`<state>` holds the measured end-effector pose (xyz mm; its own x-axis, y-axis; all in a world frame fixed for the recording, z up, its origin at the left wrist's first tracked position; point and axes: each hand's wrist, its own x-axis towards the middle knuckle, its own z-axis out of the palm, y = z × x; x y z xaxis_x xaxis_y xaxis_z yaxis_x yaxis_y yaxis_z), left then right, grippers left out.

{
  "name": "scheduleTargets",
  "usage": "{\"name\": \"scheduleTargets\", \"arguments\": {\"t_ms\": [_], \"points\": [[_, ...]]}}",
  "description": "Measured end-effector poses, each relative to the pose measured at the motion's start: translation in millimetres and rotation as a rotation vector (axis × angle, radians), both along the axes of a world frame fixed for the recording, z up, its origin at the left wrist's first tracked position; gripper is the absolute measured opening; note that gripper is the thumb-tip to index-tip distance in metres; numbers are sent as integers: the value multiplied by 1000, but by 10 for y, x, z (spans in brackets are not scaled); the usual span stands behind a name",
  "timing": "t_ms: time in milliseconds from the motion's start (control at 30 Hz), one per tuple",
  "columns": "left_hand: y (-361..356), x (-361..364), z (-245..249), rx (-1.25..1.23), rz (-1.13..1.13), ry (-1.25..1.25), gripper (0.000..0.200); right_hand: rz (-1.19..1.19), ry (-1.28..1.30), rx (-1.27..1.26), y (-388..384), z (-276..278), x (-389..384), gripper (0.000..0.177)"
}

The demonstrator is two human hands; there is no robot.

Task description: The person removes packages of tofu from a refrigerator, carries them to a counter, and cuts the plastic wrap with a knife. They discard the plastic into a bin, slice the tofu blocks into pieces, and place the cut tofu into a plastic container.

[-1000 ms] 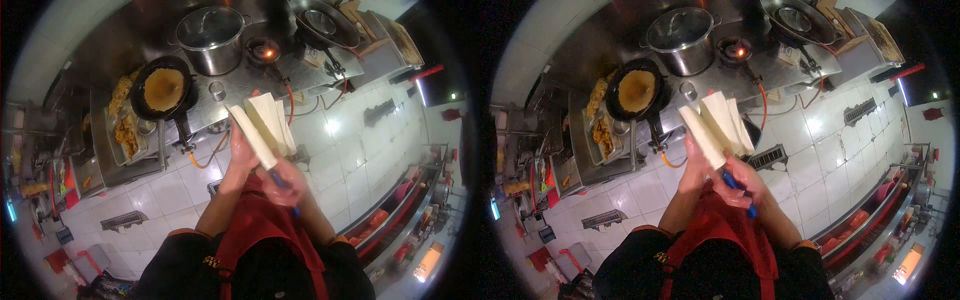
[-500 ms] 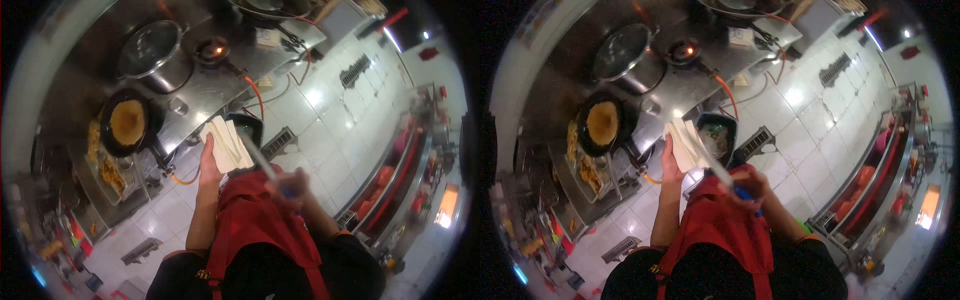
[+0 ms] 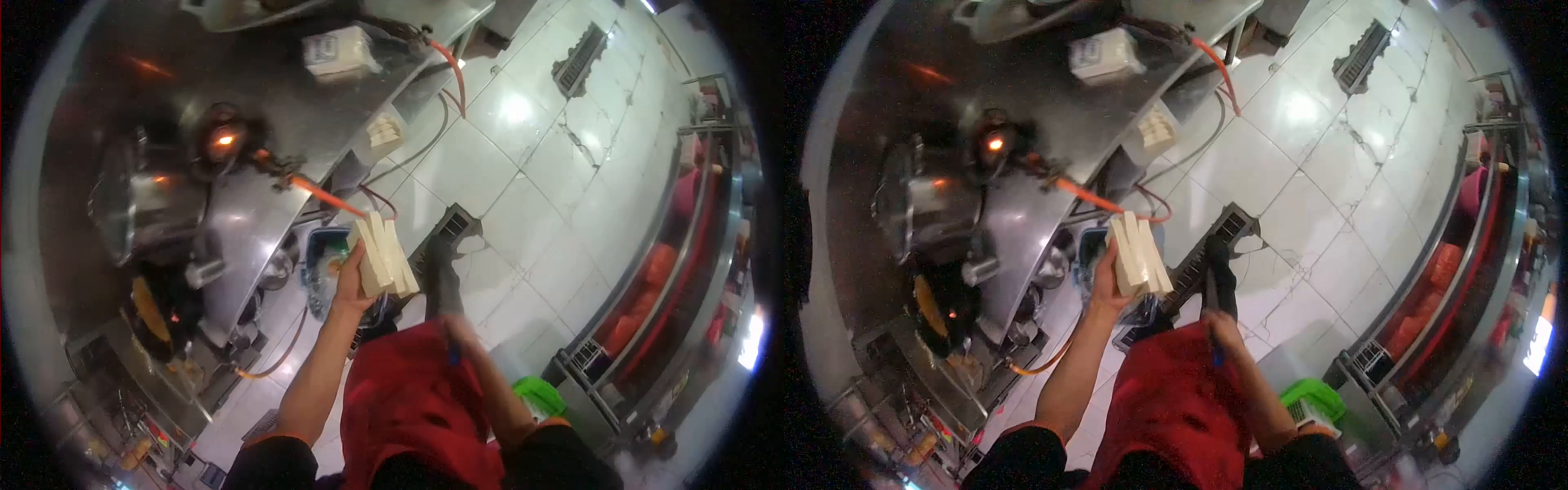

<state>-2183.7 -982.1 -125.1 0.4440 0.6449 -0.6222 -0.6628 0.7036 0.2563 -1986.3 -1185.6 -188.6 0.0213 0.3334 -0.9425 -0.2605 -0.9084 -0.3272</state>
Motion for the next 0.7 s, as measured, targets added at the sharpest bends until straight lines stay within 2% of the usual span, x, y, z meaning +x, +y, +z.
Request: {"name": "scheduleTargets", "arguments": {"t_ms": [100, 167, 233, 267, 333, 433, 500, 633, 700], "points": [[525, 443, -826, -53, 86, 1, 53, -13, 148, -28, 133, -252, 110, 25], [916, 676, -1233, 53, 102, 48, 52, -9, 205, -124, 205, -468, 185, 27], [1287, 724, -1860, -41, 79, 317, 54, -27, 272, -155, 179, -753, 272, 26], [1495, 716, -2211, 39, 134, 225, 51, -43, 325, -157, 175, -879, 317, 25], [1886, 657, -2658, 72, 105, 305, 48, -53, 376, -187, 187, -1028, 403, 25], [2404, 649, -2981, 74, 134, 430, 45, -70, 437, -212, 230, -1141, 536, 23], [2726, 457, -3307, 197, 60, 456, 41, -159, 487, -227, 320, -1114, 631, 20], [3188, 308, -3496, 162, 9, 539, 41, -226, 538, -236, 386, -1159, 718, 16], [3368, 247, -3571, 206, -50, 666, 41, -303, 560, -286, 478, -1148, 769, 15]]}}
